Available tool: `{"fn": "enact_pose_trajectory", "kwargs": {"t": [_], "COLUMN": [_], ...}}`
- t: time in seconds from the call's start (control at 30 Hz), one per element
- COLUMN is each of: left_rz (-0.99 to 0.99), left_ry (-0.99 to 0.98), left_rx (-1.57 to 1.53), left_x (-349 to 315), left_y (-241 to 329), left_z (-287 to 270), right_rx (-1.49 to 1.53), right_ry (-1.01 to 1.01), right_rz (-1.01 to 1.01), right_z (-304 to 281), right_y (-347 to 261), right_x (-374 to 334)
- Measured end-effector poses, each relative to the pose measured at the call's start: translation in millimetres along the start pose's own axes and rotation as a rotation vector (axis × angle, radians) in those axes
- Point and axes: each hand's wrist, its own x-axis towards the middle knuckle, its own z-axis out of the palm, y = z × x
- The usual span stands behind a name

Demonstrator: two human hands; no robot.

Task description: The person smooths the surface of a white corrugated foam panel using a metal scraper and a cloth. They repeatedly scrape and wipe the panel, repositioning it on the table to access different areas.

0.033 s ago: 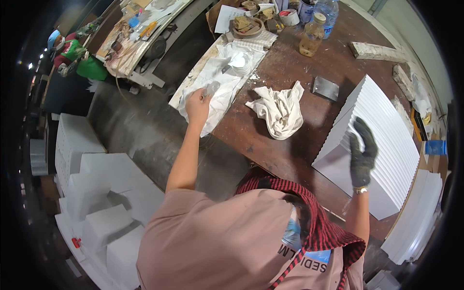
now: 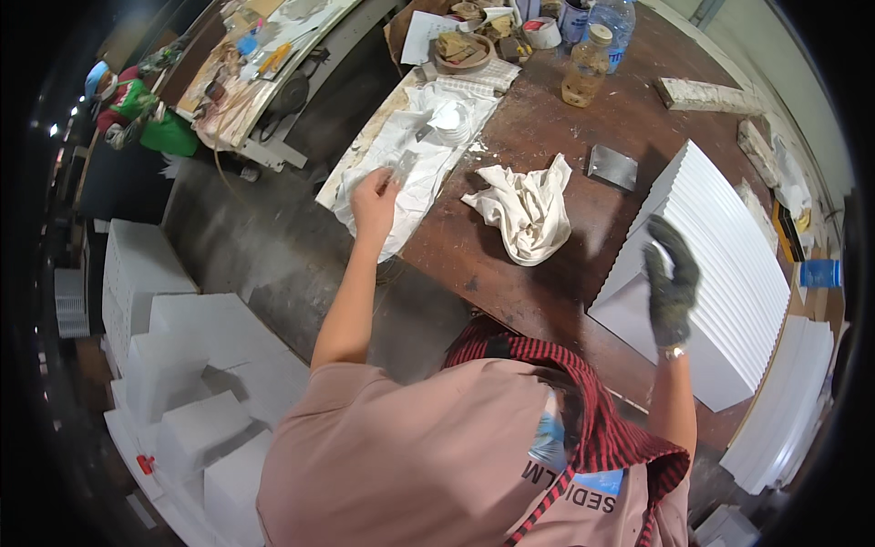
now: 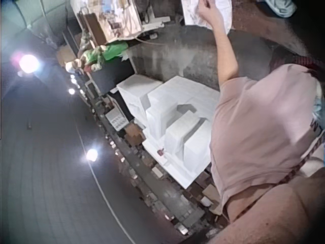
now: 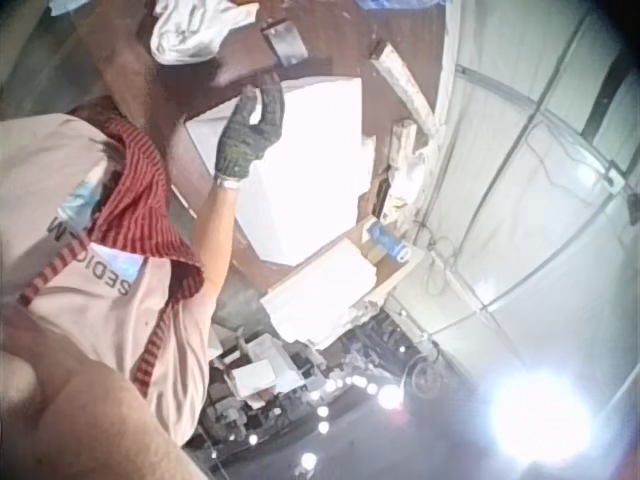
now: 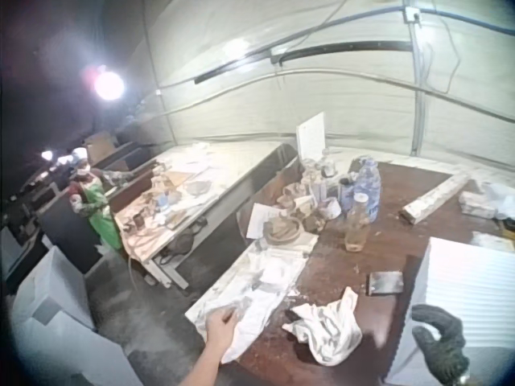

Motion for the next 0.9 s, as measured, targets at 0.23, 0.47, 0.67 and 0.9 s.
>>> {"fn": "enact_pose_trajectory", "kwargs": {"t": [0.23, 0.47, 0.67, 0.9], "left_rz": [-0.526, -0.553, -0.198, -0.166], "left_ry": [-0.616, -0.764, 0.133, 0.147], "left_rx": [-1.561, -1.171, -0.689, -0.401], "left_x": [-51.4, -43.6, 33.0, 65.7], "left_y": [72.4, 81.5, 25.5, -4.2], "left_z": [54.7, 57.7, 25.3, 51.3], "right_rx": [0.637, 0.904, 0.615, -0.059], "right_ry": [-0.512, -0.542, -0.856, -0.839], "right_rz": [0.176, 0.283, 0.491, 0.087], "right_z": [122.8, 148.6, 164.0, 187.2], "right_y": [-53.3, -43.5, -41.5, -27.5], "right_x": [55.1, 64.0, 53.6, 79.3]}}
